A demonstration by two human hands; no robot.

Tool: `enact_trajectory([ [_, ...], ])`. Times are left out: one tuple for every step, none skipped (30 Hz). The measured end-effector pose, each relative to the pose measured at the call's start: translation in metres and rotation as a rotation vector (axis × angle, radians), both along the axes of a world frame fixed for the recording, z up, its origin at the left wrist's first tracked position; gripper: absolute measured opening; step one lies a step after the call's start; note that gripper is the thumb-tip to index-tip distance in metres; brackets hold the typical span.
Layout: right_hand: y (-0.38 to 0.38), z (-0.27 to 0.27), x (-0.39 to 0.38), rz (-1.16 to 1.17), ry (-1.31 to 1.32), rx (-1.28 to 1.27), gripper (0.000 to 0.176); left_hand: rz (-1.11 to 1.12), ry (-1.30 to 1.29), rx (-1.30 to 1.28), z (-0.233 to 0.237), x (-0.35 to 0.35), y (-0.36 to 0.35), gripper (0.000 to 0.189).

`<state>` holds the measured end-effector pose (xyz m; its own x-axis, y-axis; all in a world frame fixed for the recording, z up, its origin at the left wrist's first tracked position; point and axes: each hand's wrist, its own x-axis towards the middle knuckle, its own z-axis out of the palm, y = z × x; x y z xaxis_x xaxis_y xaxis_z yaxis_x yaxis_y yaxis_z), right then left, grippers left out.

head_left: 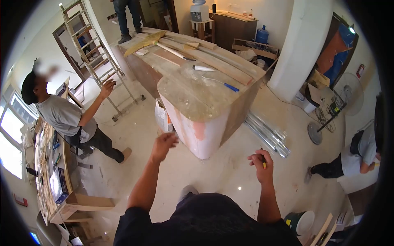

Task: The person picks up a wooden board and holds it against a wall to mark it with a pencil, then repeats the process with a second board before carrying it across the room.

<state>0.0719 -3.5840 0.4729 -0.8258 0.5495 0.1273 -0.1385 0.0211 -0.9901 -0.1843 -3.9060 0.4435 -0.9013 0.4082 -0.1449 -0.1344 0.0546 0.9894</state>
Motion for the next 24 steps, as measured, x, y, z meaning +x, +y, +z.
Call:
enact_trajectory([
  [0.010,-0.006,-0.009,-0.049,-0.014,0.000,0.019,0.040,-0.043,0.081,0.011,-0.031,0.014,0.034],
  [0.021,-0.014,-0.015,-0.101,-0.029,-0.001,0.019,0.056,-0.079,0.198,0.013,-0.068,0.026,0.033],
  [0.032,-0.023,-0.019,-0.157,-0.046,-0.002,0.019,0.070,-0.117,0.315,0.013,-0.106,0.039,0.032],
  [0.041,-0.032,-0.021,-0.218,-0.059,-0.023,0.019,0.086,-0.144,0.410,0.017,-0.142,0.053,0.027],
  [0.051,-0.047,-0.021,-0.296,-0.094,0.006,0.018,0.069,-0.191,0.465,0.022,-0.180,0.066,0.022],
  [0.060,-0.063,-0.017,-0.393,-0.142,-0.015,0.020,0.101,-0.223,0.494,0.021,-0.221,0.081,0.020],
  [0.068,-0.078,-0.013,-0.491,-0.225,-0.041,0.022,0.132,-0.255,0.525,0.014,-0.267,0.099,0.019],
  [0.071,-0.095,-0.006,-0.613,-0.257,-0.095,0.023,0.163,-0.287,0.555,0.000,-0.310,0.113,0.018],
  [0.072,-0.112,0.006,-0.670,-0.269,-0.091,0.022,0.186,-0.334,0.577,-0.018,-0.349,0.127,0.017],
  [0.072,-0.133,0.021,-0.761,-0.330,-0.052,0.022,0.208,-0.373,0.605,-0.032,-0.393,0.146,0.017],
  [0.067,-0.152,0.030,-0.892,-0.391,-0.108,0.024,0.230,-0.413,0.635,-0.035,-0.433,0.164,0.016],
  [0.056,-0.169,0.055,-1.022,-0.473,-0.161,0.025,0.281,-0.457,0.609,-0.037,-0.456,0.176,0.017],
  [0.051,-0.215,0.090,-1.159,-0.541,-0.034,0.020,0.335,-0.502,0.587,-0.039,-0.477,0.190,0.018],
  [0.063,-0.321,0.176,-1.136,-0.426,0.140,0.018,0.387,-0.540,0.571,-0.035,-0.500,0.203,0.019],
  [0.027,-0.264,0.152,-1.175,-0.565,-0.074,0.016,0.391,-0.534,0.521,-0.041,-0.523,0.213,0.022],
  [-0.021,-0.224,0.143,-1.152,-0.704,-0.237,0.040,0.408,-0.522,0.495,-0.045,-0.540,0.221,0.021],
  [-0.039,-0.217,0.147,-1.136,-0.766,-0.237,0.039,0.422,-0.508,0.465,-0.048,-0.555,0.229,0.021],
  [-0.057,-0.207,0.147,-1.117,-0.827,-0.236,0.038,0.435,-0.492,0.431,-0.050,-0.569,0.237,0.020],
  [-0.071,-0.199,0.142,-1.111,-0.870,-0.250,0.038,0.445,-0.508,0.400,-0.047,-0.577,0.244,0.020],
  [-0.076,-0.199,0.132,-1.115,-0.882,-0.268,0.038,0.455,-0.523,0.370,-0.044,-0.583,0.251,0.020],
  [-0.077,-0.195,0.119,-1.117,-0.887,-0.282,0.038,0.468,-0.538,0.343,-0.043,-0.588,0.257,0.021],
  [-0.077,-0.192,0.107,-1.114,-0.887,-0.288,0.038,0.478,-0.551,0.340,-0.043,-0.591,0.263,0.021],
  [-0.075,-0.190,0.096,-1.108,-0.882,-0.288,0.038,0.489,-0.563,0.342,-0.041,-0.594,0.270,0.022],
  [-0.072,-0.187,0.088,-1.101,-0.874,-0.284,0.038,0.501,-0.574,0.346,-0.043,-0.599,0.275,0.023],
])
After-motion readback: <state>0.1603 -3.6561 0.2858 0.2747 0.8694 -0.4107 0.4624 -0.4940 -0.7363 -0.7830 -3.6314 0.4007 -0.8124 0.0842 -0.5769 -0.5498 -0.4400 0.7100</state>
